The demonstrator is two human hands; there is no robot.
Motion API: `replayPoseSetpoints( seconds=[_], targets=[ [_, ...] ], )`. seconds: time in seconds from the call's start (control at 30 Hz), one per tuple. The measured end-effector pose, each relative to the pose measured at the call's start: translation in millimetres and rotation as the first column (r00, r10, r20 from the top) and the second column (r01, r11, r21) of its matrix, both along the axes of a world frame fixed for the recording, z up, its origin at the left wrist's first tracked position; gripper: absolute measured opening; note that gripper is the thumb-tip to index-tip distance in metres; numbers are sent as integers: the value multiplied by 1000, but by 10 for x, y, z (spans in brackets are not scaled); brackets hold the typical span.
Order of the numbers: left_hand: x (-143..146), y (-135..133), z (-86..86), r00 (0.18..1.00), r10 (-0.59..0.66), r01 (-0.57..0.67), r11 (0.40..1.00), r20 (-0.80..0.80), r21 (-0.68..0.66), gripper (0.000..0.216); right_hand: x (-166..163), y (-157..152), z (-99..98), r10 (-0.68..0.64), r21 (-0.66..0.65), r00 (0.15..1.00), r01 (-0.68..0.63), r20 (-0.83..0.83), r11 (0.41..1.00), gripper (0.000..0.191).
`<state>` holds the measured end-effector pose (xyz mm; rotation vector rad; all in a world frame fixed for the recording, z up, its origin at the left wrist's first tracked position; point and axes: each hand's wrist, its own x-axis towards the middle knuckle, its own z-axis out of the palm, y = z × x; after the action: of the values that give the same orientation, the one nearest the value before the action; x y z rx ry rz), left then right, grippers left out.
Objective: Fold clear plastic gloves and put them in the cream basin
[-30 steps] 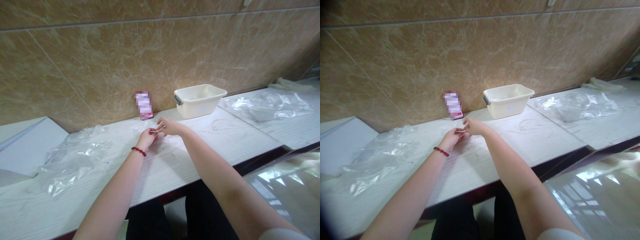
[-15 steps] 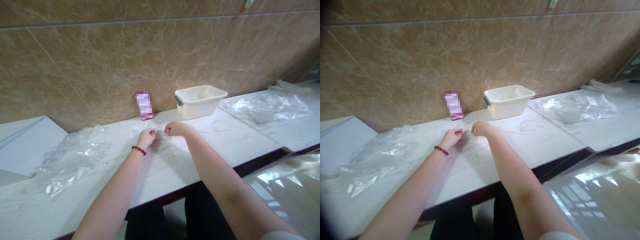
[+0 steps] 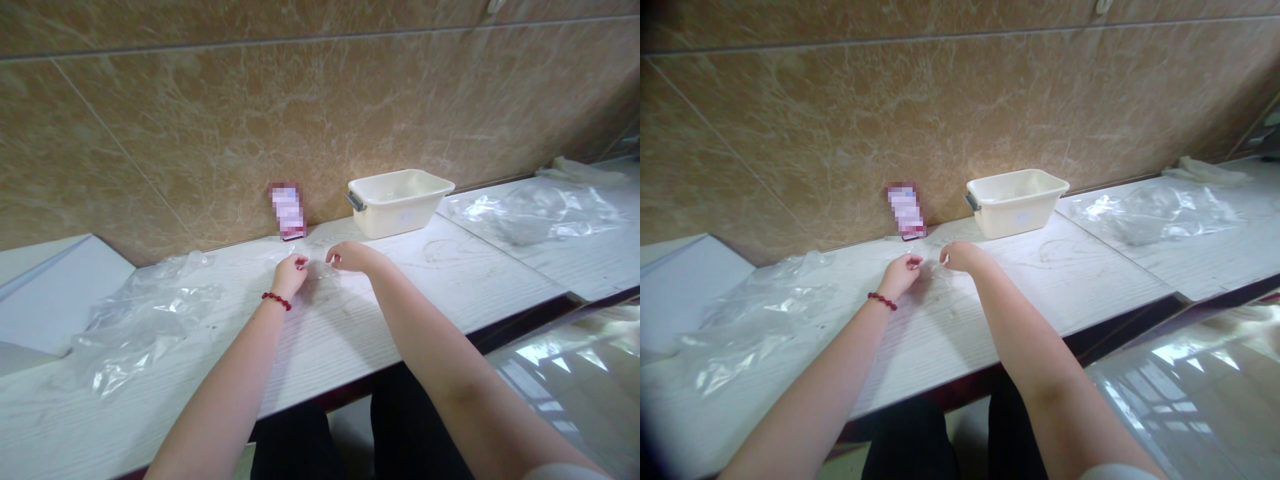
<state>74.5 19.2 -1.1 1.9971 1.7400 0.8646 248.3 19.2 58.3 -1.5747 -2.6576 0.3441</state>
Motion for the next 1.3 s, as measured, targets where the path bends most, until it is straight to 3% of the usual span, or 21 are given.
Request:
replayPoseSetpoints(
  seconds=[0.23, 0.43, 0.63, 0.8, 1.03, 1.13, 1.23, 1.3],
  targets=[
    [2, -11, 21, 998, 3, -2, 1000, -64, 23, 27, -14, 3, -11, 3, -17, 1000, -3, -1, 1000, 30],
    [46, -49, 70, 999, -38, 38, 999, 2, -14, 28, -21, 107, -158, -77, 103, 993, 86, -87, 991, 28],
    [139, -80, 84, 975, -53, 66, 996, 214, -55, 23, 12, 142, -187, -95, 33, 984, 101, -151, 994, 27],
    [166, -26, 6, 868, 25, 38, 992, 496, -116, 22, 55, 61, -110, 7, -121, 990, -24, -139, 992, 67],
    [205, -47, 87, 672, 106, 69, 976, 733, -206, 16, -73, 80, -180, -127, -10, 990, 128, 52, 992, 32],
    [222, -69, 127, 611, 109, 100, 972, 784, -213, 12, -132, 65, -206, -181, 30, 980, 179, 84, 983, 26],
    [211, -60, 108, 640, 99, 92, 975, 762, -204, 12, -176, 42, -219, -212, 56, 975, 208, 66, 977, 23],
    [180, -35, 71, 731, 87, 45, 983, 676, -176, 13, -190, 40, -228, -202, 69, 978, 199, 42, 978, 22]
  ],
)
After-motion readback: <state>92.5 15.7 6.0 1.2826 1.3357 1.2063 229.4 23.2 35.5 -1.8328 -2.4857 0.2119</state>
